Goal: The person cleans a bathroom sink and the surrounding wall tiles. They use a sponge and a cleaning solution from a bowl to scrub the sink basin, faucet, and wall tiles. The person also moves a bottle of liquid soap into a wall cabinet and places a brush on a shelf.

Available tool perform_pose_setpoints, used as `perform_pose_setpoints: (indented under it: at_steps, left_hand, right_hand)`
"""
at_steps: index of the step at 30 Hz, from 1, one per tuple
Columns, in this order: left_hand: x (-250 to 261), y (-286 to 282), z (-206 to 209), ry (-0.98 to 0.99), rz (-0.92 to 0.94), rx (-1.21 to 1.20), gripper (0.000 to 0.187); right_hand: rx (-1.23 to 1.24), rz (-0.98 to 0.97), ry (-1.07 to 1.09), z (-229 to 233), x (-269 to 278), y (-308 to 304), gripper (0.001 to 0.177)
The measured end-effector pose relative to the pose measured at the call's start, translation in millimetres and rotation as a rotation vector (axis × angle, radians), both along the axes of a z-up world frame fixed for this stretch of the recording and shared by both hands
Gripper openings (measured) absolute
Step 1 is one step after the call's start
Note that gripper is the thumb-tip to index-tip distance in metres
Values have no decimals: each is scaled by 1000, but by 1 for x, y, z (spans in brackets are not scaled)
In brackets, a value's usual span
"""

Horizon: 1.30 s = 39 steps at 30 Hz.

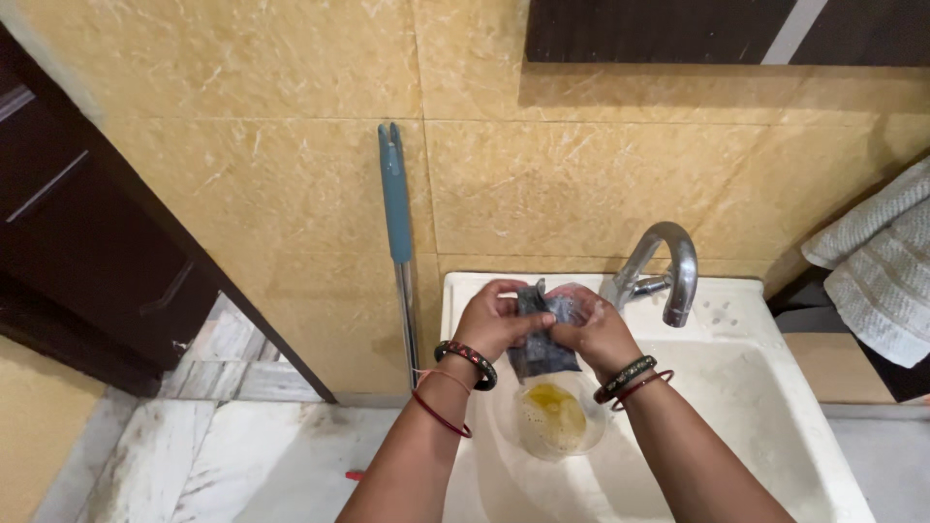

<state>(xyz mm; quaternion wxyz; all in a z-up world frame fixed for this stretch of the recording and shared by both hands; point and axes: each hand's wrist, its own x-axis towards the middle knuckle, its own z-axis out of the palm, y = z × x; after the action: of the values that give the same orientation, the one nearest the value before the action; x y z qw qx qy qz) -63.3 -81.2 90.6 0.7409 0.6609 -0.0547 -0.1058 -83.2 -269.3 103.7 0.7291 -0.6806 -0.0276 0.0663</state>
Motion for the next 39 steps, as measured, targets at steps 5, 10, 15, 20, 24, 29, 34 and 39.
perform_pose_setpoints:
  at_steps: [5, 10, 15, 20, 24, 29, 34, 39]
  left_hand:
    - [-10, 2, -17, 55, -125, 22, 38]
    - [2, 2, -65, -21, 4, 226, 37]
    - [24, 24, -70, -87, 417, 217, 35]
    - [39, 57, -2, -256, 722, 330, 39]
    - [55, 88, 29, -480, 1083, 566, 57]
    - [94, 118, 22, -250, 767, 547, 54]
    - [93, 130, 10, -305, 718, 411, 39]
    - [74, 148, 10, -363, 758, 355, 27]
  right_hand:
    - [161, -36, 171, -28, 11, -23, 29]
    - [231, -94, 284, -74, 15, -30, 20]
    - [449, -239, 273, -81, 61, -24, 16]
    - [305, -566, -365, 56, 128, 9, 13]
    - [-398, -674, -1001, 144, 147, 67, 19]
    - [-1069, -758, -1361, 134, 167, 98, 42]
    - [-1195, -211, -1263, 55, 187, 132, 34]
    - [-1589, 495, -1394, -1, 182, 145, 17]
